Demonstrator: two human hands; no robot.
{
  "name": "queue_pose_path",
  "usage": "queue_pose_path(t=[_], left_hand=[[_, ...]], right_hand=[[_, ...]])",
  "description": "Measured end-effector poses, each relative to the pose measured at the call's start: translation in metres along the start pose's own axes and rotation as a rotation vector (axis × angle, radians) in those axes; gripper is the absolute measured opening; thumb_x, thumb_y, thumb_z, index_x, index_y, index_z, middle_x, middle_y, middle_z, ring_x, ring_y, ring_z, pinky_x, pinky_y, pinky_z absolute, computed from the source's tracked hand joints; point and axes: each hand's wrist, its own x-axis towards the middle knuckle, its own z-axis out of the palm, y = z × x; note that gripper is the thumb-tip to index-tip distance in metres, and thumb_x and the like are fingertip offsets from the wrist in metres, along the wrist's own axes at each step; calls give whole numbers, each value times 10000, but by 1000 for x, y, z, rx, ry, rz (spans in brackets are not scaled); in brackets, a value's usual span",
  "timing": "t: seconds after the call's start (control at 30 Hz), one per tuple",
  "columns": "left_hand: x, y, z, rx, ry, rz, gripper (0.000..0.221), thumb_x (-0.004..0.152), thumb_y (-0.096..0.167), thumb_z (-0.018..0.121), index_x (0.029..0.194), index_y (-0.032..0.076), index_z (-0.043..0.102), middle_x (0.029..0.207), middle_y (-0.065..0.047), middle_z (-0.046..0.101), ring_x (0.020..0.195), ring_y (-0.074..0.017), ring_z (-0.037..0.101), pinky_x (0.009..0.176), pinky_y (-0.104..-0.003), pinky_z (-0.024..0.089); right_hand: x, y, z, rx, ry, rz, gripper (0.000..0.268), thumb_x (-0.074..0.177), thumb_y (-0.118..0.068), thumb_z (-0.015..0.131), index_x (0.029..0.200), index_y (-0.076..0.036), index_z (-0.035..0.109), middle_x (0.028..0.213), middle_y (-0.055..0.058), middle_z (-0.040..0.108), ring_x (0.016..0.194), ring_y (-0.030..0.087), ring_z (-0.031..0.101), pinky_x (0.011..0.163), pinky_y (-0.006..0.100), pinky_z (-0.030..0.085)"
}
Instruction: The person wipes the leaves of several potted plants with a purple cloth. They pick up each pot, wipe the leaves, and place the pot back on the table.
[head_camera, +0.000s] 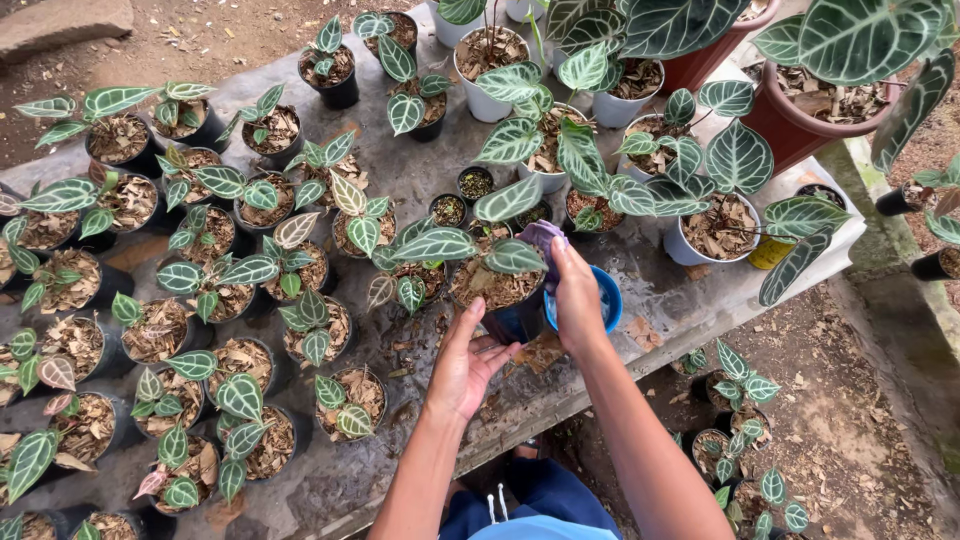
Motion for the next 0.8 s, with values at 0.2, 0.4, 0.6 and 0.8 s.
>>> queue_pose_path(t=[0.2, 0.4, 0.6, 0.8], left_hand=[[5, -3, -5, -79, 19, 28, 485, 860, 422, 773, 1176, 105, 587, 1049, -141, 639, 910, -240, 650, 873, -462, 621], [0, -3, -12, -7, -22, 12, 486, 849, 399, 766, 1156, 72, 579, 1042, -177, 644, 950, -297, 688, 905, -477, 630], [3, 9, -16, -36, -54, 8, 628, 830, 427, 757, 1266, 25, 551, 1071, -223, 646, 998, -325, 693, 917, -463, 610], [11, 25, -44, 155, -182, -79, 626, 888, 428, 721, 1282, -20, 529, 1094, -283, 639, 1033, -358, 711, 988, -485, 619]], right_hand=[[-82, 21, 24, -222, 140, -215, 508, 1091, -389, 395, 1417, -40, 570, 1217, 110, 628, 1104, 195, 573, 937, 340, 442], [-30, 38, 8, -63, 82, -85, 470, 1080, -351, 425, 1382, -37, 601, 1278, 103, 668, 1167, 181, 606, 1036, 304, 429], [34, 68, -17, 321, -211, 418, 401, 1064, -323, 465, 1278, -35, 644, 1247, 99, 698, 1121, 215, 649, 1015, 387, 501], [17, 46, -34, 162, -330, 536, 525, 1038, -521, 404, 1255, -108, 644, 1193, 56, 702, 1038, 194, 654, 892, 428, 547]])
